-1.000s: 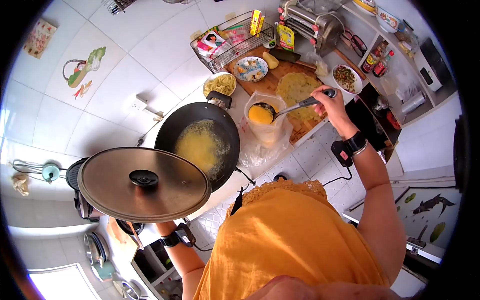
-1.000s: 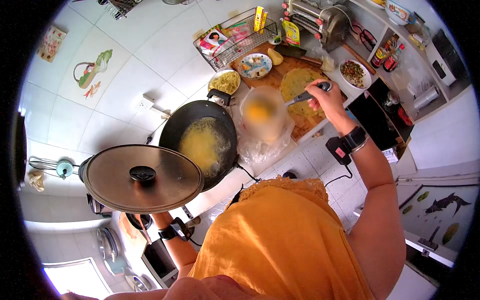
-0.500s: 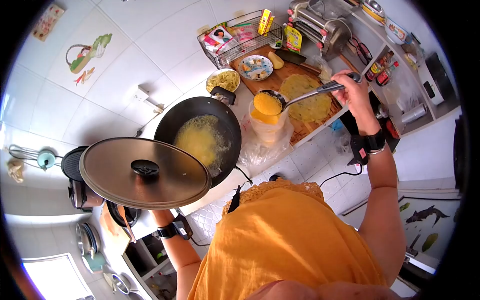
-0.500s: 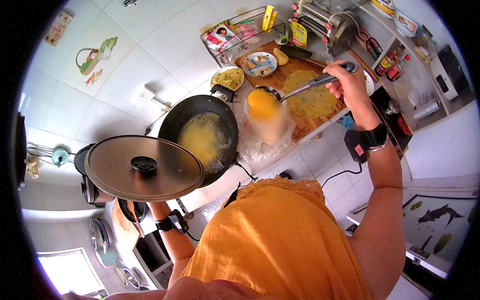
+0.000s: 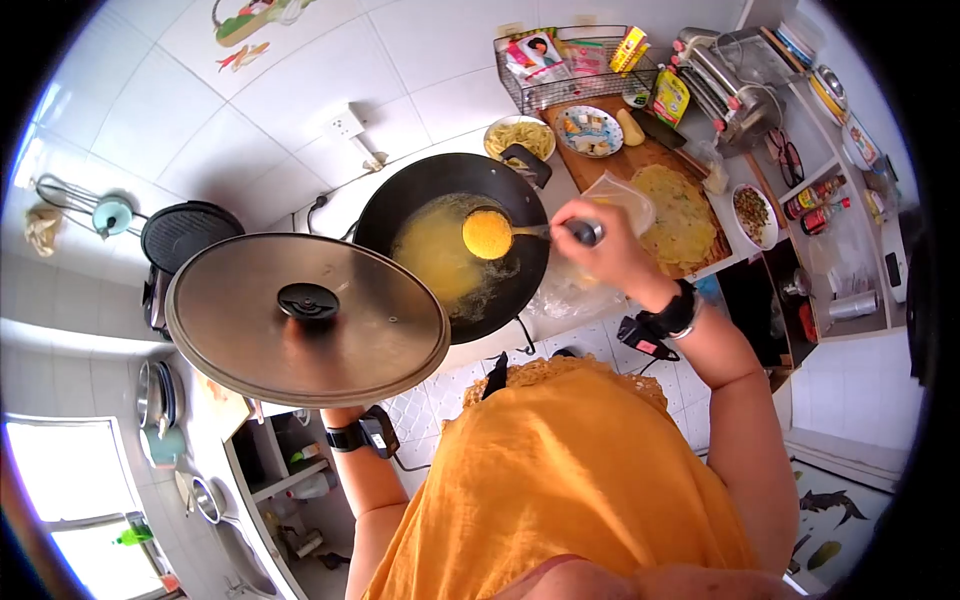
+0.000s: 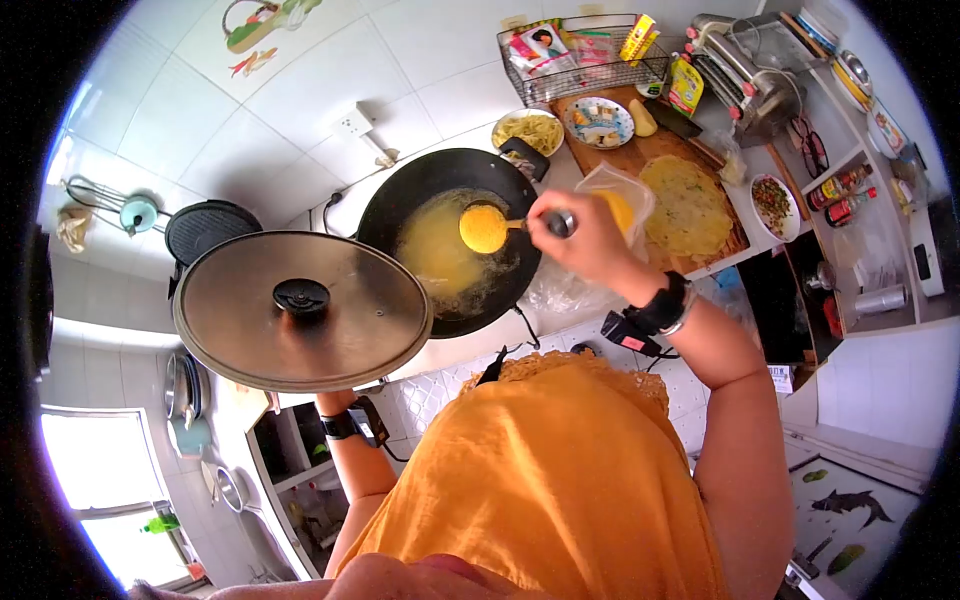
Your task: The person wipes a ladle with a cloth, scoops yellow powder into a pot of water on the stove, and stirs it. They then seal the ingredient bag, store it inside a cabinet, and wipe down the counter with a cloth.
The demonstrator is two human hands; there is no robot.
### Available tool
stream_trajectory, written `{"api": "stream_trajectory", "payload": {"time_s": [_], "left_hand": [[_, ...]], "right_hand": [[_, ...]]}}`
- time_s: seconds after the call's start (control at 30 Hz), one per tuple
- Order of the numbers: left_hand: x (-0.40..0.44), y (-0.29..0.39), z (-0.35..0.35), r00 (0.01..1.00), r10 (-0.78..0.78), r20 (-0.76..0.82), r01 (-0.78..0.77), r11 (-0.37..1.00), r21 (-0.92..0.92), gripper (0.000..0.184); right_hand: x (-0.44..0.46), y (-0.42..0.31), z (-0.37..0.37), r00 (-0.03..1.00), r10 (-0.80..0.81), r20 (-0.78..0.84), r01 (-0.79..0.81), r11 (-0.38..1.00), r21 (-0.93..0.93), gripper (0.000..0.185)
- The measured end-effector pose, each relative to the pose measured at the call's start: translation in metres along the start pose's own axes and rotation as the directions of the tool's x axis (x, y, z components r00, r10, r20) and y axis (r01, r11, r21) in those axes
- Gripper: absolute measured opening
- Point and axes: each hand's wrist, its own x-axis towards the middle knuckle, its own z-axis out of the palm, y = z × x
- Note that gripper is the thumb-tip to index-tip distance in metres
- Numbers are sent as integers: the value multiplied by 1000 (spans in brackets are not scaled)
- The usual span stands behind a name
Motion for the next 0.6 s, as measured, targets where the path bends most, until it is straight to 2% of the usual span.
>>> {"api": "stream_trajectory", "payload": {"time_s": [0.03,0.1,0.17,0.27,0.33,0.37,0.4,0.47,0.5,0.57,0.6], "left_hand": [[-2,0,-4,1000,17,-11,-16,999,40,41],[-1,0,-9,997,65,-30,-60,988,141,42],[1,1,-12,989,140,-39,-123,950,286,43],[3,9,-11,964,262,-33,-205,818,537,45],[-1,19,-8,953,302,3,-225,703,675,44],[-2,22,-6,941,333,53,-244,563,790,44],[-1,21,-8,941,333,52,-243,563,790,44],[2,17,-14,908,418,34,-243,457,856,45],[2,19,-13,907,419,34,-242,454,858,45],[0,25,-9,924,380,33,-257,555,791,41],[0,24,-8,924,381,35,-257,552,793,41]], "right_hand": [[0,2,11,1000,-4,10,4,1000,2,7],[0,2,26,950,-267,160,290,946,-146,12],[2,3,30,943,-291,164,316,935,-159,13],[5,6,26,936,-313,159,341,919,-198,14],[6,7,24,948,-279,152,307,926,-221,13],[6,13,28,934,-316,166,350,904,-245,12],[7,17,32,934,-316,166,350,904,-245,12],[7,22,44,935,-290,205,345,878,-331,10],[7,26,49,935,-281,216,343,869,-356,9],[8,33,61,946,-254,200,311,885,-348,9],[9,36,66,957,-225,185,278,897,-344,10]]}}
